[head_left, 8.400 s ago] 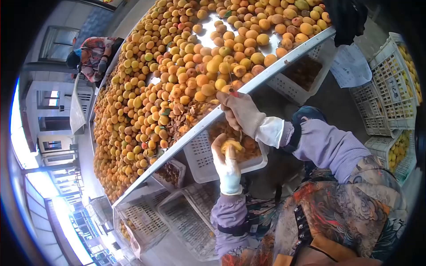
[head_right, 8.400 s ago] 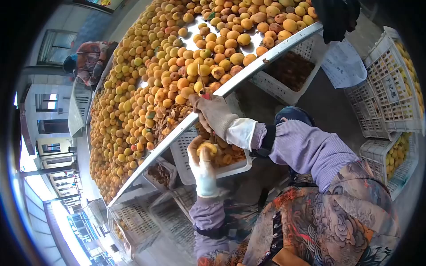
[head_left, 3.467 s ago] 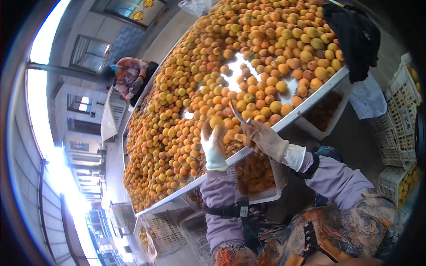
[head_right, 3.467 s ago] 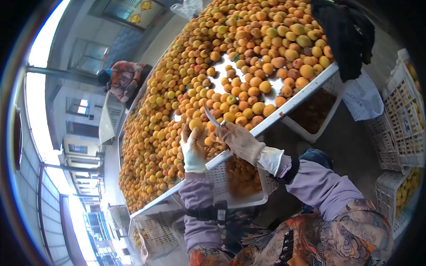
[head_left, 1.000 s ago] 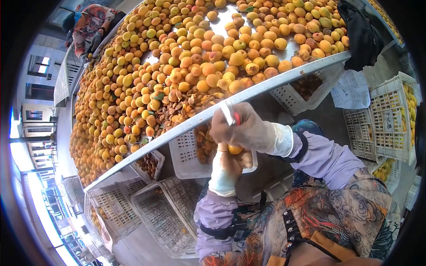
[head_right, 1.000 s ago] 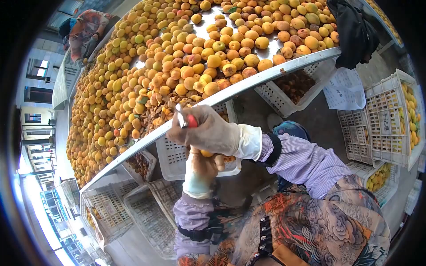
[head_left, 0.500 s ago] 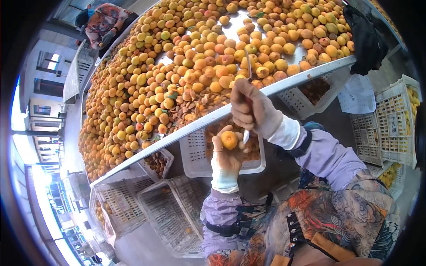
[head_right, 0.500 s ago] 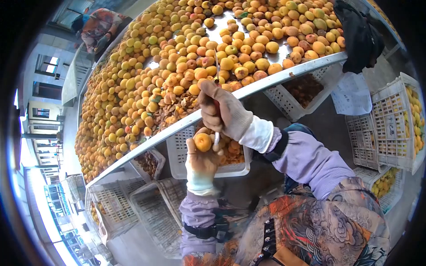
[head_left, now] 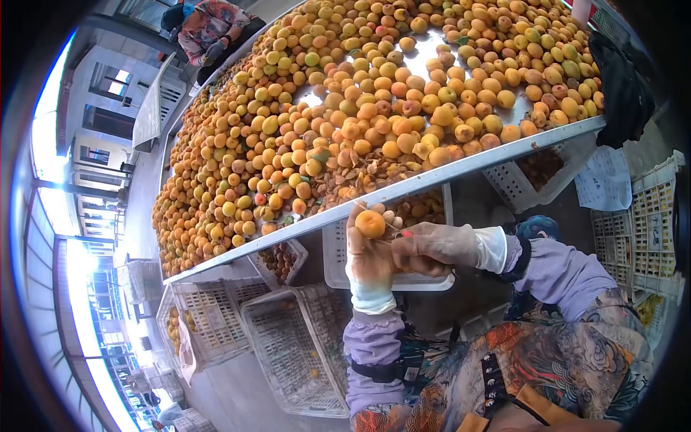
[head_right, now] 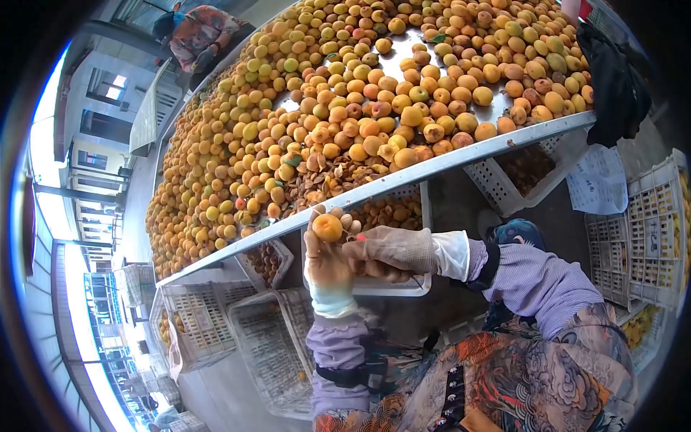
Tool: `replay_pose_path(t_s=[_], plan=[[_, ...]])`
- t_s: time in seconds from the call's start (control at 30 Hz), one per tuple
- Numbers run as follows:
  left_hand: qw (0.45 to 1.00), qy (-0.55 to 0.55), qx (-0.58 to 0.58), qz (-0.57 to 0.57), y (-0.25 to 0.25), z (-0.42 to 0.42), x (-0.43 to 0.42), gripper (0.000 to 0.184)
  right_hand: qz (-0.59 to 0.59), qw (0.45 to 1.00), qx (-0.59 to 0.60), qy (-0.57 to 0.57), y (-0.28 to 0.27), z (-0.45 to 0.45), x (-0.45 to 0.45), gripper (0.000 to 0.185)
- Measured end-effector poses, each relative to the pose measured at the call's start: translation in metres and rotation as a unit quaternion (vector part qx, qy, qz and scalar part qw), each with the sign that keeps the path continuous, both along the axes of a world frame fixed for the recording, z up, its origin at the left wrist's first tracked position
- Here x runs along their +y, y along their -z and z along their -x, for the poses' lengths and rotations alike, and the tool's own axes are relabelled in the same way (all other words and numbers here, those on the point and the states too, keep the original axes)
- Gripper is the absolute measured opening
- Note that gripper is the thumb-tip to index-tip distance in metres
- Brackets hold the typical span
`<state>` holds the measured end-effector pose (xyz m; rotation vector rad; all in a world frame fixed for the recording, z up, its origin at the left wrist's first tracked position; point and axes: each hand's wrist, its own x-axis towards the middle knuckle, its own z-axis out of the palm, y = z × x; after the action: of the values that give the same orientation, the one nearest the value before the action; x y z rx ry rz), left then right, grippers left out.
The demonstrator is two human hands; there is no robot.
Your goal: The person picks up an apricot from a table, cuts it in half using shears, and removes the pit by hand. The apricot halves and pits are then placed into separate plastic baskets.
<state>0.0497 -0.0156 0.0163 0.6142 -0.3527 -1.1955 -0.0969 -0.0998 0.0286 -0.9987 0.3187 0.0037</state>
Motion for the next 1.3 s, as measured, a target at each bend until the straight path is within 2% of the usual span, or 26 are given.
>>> replay_pose_path(t_s=[0.2,0.27,0.37,0.47,0.63,0.7,0.73,0.8,0.83,0.9,0.97,1.03,1.13,1.17,1.2,1.27,1.3], plan=[[1.000,-0.005,-0.024,-0.013,-0.002,0.003,0.000,0.051,0.038,0.999,-0.004,-0.012,-0.004,-0.001,0.002,0.056],[1.000,-0.006,-0.024,-0.020,0.000,0.002,0.001,0.054,-0.016,1.000,-0.019,-0.012,0.002,-0.002,0.006,0.058],[1.000,0.004,-0.019,-0.015,-0.005,0.005,0.003,0.057,-0.009,0.998,-0.053,-0.012,0.006,-0.001,0.008,0.060],[0.999,0.004,-0.010,-0.051,-0.006,0.009,0.004,0.060,0.007,1.000,-0.011,-0.019,0.014,-0.002,0.011,0.057],[0.996,0.004,-0.020,-0.087,-0.001,0.008,0.005,0.063,0.020,1.000,-0.010,-0.001,0.019,-0.003,0.013,0.057],[0.994,0.002,-0.069,-0.084,-0.008,0.007,0.005,0.062,0.016,1.000,-0.013,0.005,0.010,-0.003,0.012,0.056],[0.994,0.002,-0.069,-0.083,-0.010,0.006,0.005,0.062,-0.004,0.999,0.013,0.046,0.003,-0.003,0.013,0.053],[0.956,-0.019,-0.277,-0.093,-0.013,0.003,0.007,0.060,-0.028,0.995,0.040,0.086,-0.005,-0.002,0.015,0.050],[0.956,-0.019,-0.276,-0.097,-0.014,0.000,0.008,0.060,-0.007,0.994,0.052,0.094,-0.008,-0.001,0.015,0.048],[0.918,-0.017,-0.387,-0.088,-0.015,-0.005,0.006,0.058,0.013,0.993,0.064,0.102,-0.007,-0.002,0.016,0.045],[0.926,-0.015,-0.369,-0.076,-0.014,-0.001,0.005,0.059,0.010,0.991,0.048,0.126,-0.002,-0.002,0.018,0.042],[0.954,-0.018,-0.292,-0.062,-0.006,0.004,0.003,0.057,0.010,0.988,0.040,0.151,0.014,-0.004,0.024,0.040],[0.982,-0.015,-0.153,-0.113,0.006,0.024,0.000,0.051,-0.002,0.975,0.018,0.221,0.031,-0.011,0.038,0.036],[0.982,-0.012,-0.153,-0.113,0.008,0.023,-0.002,0.051,-0.014,0.966,0.008,0.259,0.034,-0.013,0.041,0.035],[0.984,-0.016,-0.141,-0.110,0.010,0.023,-0.005,0.050,0.064,0.969,0.056,0.231,0.024,-0.010,0.034,0.037],[0.990,-0.002,-0.100,-0.103,0.006,0.017,-0.004,0.047,0.089,0.973,0.060,0.204,0.004,-0.007,0.023,0.036],[0.982,0.013,-0.174,-0.074,-0.001,0.011,-0.005,0.048,0.114,0.976,0.062,0.177,-0.002,-0.007,0.017,0.035]])
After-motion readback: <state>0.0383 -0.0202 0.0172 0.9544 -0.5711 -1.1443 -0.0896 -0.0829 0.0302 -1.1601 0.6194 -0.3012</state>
